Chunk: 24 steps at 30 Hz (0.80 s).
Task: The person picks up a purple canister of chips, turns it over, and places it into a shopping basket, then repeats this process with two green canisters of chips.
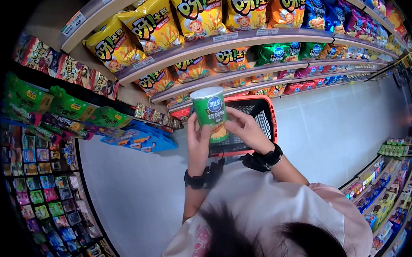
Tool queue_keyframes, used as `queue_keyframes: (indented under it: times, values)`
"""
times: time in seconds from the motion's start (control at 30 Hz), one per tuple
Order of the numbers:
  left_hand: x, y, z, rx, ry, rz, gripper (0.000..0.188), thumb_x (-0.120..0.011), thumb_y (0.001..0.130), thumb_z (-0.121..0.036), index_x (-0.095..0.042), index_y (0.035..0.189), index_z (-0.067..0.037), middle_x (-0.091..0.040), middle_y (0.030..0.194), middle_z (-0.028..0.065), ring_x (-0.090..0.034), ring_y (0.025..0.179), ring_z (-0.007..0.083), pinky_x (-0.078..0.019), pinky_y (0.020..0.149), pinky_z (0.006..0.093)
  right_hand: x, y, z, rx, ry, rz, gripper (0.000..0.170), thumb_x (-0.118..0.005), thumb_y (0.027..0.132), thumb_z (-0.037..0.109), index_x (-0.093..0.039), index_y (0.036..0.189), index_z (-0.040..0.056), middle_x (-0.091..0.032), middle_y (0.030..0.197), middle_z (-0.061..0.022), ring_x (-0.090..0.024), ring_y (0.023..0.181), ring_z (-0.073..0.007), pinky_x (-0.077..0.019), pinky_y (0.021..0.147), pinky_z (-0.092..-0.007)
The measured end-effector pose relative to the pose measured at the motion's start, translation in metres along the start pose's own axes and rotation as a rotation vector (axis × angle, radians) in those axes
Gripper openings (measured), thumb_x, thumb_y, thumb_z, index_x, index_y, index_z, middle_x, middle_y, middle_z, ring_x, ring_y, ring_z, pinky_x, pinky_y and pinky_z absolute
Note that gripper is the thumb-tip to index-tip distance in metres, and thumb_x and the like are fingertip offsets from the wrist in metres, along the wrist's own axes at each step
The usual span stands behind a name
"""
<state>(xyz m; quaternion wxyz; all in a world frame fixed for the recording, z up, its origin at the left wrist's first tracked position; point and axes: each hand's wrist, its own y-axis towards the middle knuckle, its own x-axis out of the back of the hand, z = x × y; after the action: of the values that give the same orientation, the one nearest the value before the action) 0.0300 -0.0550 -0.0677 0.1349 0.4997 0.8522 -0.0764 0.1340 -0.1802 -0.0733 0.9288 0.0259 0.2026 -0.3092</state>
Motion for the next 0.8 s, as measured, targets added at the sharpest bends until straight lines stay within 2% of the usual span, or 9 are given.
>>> queue_keyframes:
  times: [0.03,0.33,0.43,0.53,0.63,0.8]
  values:
    - [0.000,0.001,-0.002,0.022,-0.037,-0.012,0.043,-0.049,0.095,-0.013,-0.031,0.132,0.000,-0.049,0.123,0.0125,-0.049,0.111,0.0165,-0.0389,0.095,0.0291,0.001,0.000,-0.003,0.002,0.004,-0.007,0.053,-0.059,0.091,0.015,-0.037,0.135,-0.0027,-0.053,0.122,-0.0096,-0.055,0.100,-0.0088,-0.0457,0.081,-0.0209]
    - [0.000,0.007,0.007,0.057,0.062,0.065,0.044,-0.047,0.097,-0.022,-0.032,0.132,0.000,-0.049,0.123,0.0109,-0.049,0.111,0.0155,-0.0391,0.094,0.0287,0.006,-0.006,-0.002,-0.016,0.006,-0.089,0.051,-0.060,0.089,0.011,-0.038,0.134,-0.0030,-0.051,0.126,-0.0095,-0.055,0.102,-0.0099,-0.0454,0.085,-0.0225]
    - [-0.003,0.007,0.007,0.077,0.069,0.049,0.041,-0.046,0.097,-0.023,-0.038,0.128,0.002,-0.049,0.120,0.0113,-0.048,0.111,0.0173,-0.0384,0.094,0.0297,0.006,-0.009,0.001,-0.070,-0.032,-0.115,0.051,-0.058,0.089,0.010,-0.038,0.134,-0.0018,-0.050,0.128,-0.0084,-0.053,0.105,-0.0099,-0.0439,0.088,-0.0240]
    - [-0.001,0.010,0.021,-0.138,0.531,-0.121,0.040,-0.047,0.096,-0.023,-0.043,0.125,0.004,-0.050,0.114,0.0118,-0.048,0.110,0.0200,-0.0369,0.096,0.0305,0.004,-0.011,0.001,-0.063,-0.026,-0.166,0.048,-0.058,0.089,0.008,-0.041,0.133,-0.0014,-0.052,0.126,-0.0078,-0.054,0.104,-0.0100,-0.0447,0.088,-0.0238]
    - [-0.005,0.011,0.022,-0.071,0.602,-0.195,0.039,-0.047,0.096,-0.023,-0.046,0.123,0.006,-0.049,0.110,0.0124,-0.048,0.110,0.0229,-0.0351,0.097,0.0314,0.006,-0.012,-0.002,-0.033,-0.011,-0.205,0.046,-0.058,0.089,0.008,-0.042,0.132,-0.0011,-0.053,0.124,-0.0079,-0.055,0.105,-0.0109,-0.0446,0.089,-0.0239]
    - [-0.008,0.014,0.017,0.055,0.251,-0.084,0.038,-0.046,0.096,-0.016,-0.041,0.127,0.004,-0.051,0.114,0.0100,-0.048,0.108,0.0169,-0.0360,0.095,0.0282,0.010,-0.016,0.003,0.018,-0.076,-0.178,0.043,-0.057,0.090,0.010,-0.045,0.130,-0.0007,-0.055,0.122,-0.0084,-0.053,0.109,-0.0128,-0.0425,0.093,-0.0256]
